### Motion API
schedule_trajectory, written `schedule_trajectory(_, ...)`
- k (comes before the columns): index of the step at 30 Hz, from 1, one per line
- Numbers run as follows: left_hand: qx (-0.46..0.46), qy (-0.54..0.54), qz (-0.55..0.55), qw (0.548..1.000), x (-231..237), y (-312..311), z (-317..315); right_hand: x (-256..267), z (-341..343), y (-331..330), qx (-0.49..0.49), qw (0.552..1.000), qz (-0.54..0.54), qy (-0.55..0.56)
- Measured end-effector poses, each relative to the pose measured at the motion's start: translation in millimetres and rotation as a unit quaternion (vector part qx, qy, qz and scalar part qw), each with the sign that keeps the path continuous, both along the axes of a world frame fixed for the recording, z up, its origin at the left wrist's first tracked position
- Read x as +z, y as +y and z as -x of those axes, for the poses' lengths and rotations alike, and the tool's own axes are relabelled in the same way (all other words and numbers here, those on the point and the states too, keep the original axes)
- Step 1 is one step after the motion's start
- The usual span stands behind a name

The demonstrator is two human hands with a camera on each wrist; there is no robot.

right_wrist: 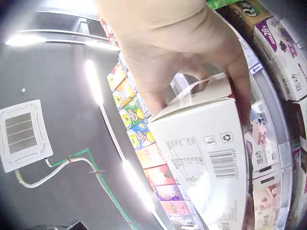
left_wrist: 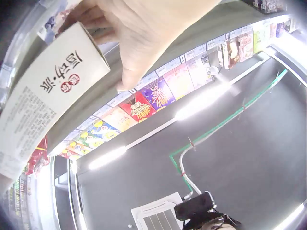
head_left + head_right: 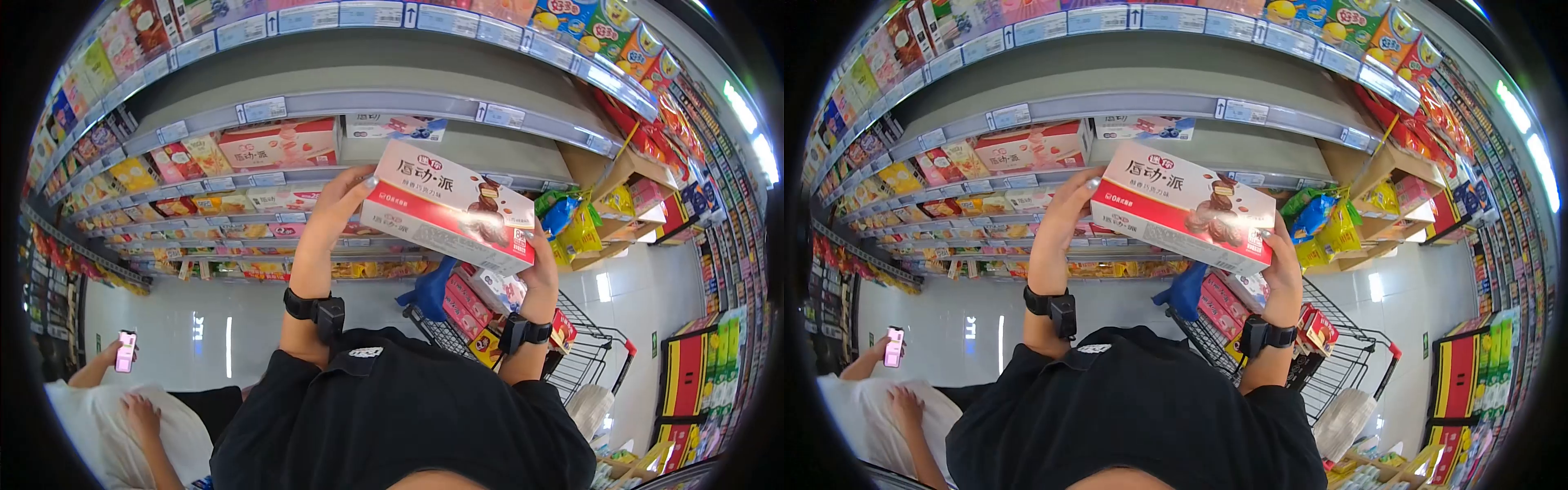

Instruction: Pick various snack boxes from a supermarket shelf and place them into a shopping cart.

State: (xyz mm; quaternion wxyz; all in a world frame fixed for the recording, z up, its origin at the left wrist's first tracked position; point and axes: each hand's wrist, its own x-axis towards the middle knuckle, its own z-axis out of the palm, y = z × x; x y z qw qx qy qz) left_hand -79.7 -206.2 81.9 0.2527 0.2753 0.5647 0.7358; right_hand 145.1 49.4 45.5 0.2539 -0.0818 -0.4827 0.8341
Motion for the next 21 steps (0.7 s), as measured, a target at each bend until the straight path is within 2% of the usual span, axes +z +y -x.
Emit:
schedule_trajectory(4,0.027,0.045,0.062,0.997,-4,0,-2,8,5,-3,-0.007,0.998,-0.057,-0.011)
schedule_trajectory(12,0.028,0.047,0.07,0.996,-15,-1,8,17,13,-5,-0.008,0.989,-0.144,0.026)
schedule_trajectory(15,0.006,0.035,0.064,0.997,-21,1,11,30,14,-13,-0.014,0.99,-0.12,0.066)
schedule_trajectory(18,-0.005,0.029,0.06,0.998,-21,5,9,9,13,5,-0.051,0.998,-0.023,0.002)
schedule_trajectory(21,-0.004,0.046,0.074,0.996,-26,8,9,-1,7,11,-0.04,0.998,-0.02,-0.036)
